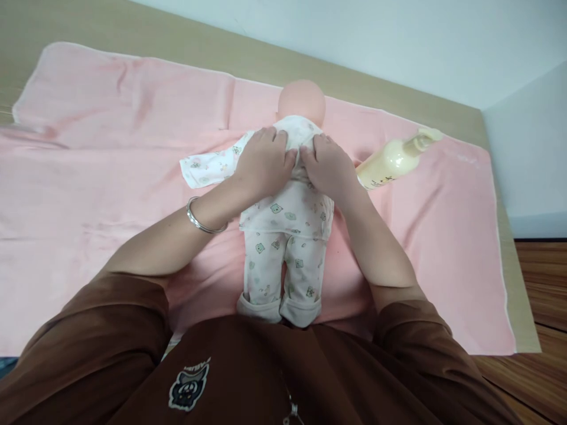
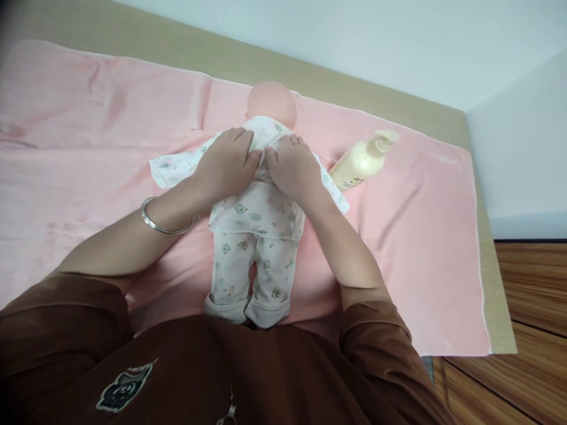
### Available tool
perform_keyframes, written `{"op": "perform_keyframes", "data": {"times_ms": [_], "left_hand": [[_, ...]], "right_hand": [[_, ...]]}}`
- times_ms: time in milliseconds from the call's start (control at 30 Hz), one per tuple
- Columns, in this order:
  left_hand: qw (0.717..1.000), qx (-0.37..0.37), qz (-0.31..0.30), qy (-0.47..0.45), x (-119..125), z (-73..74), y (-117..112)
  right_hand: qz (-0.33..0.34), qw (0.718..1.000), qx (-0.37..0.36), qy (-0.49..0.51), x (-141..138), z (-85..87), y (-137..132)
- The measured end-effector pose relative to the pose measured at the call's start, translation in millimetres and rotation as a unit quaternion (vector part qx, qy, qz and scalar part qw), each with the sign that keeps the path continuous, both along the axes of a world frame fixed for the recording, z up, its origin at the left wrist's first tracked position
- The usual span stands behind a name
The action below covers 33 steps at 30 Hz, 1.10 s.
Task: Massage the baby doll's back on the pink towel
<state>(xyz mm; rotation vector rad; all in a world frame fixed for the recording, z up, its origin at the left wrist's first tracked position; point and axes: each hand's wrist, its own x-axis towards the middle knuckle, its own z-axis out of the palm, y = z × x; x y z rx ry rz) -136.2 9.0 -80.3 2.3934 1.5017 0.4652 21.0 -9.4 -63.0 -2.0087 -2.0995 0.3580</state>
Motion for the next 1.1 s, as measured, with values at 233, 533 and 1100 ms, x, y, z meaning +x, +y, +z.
{"op": "perform_keyframes", "data": {"times_ms": [233, 533, 1100], "left_hand": [[0.998, 0.032, -0.003, -0.061, 1, -4.7, -13], [0.997, -0.032, 0.035, -0.064, -5, -7.3, 22], [0.997, 0.043, -0.057, 0.023, -5, 4.0, -5]], "right_hand": [[-0.012, 0.999, -0.015, -0.029, 10, -7.6, 9], [0.06, 0.996, 0.027, -0.065, -15, -3.4, -24], [0.053, 0.994, -0.004, -0.099, 1, 4.7, -13]]}}
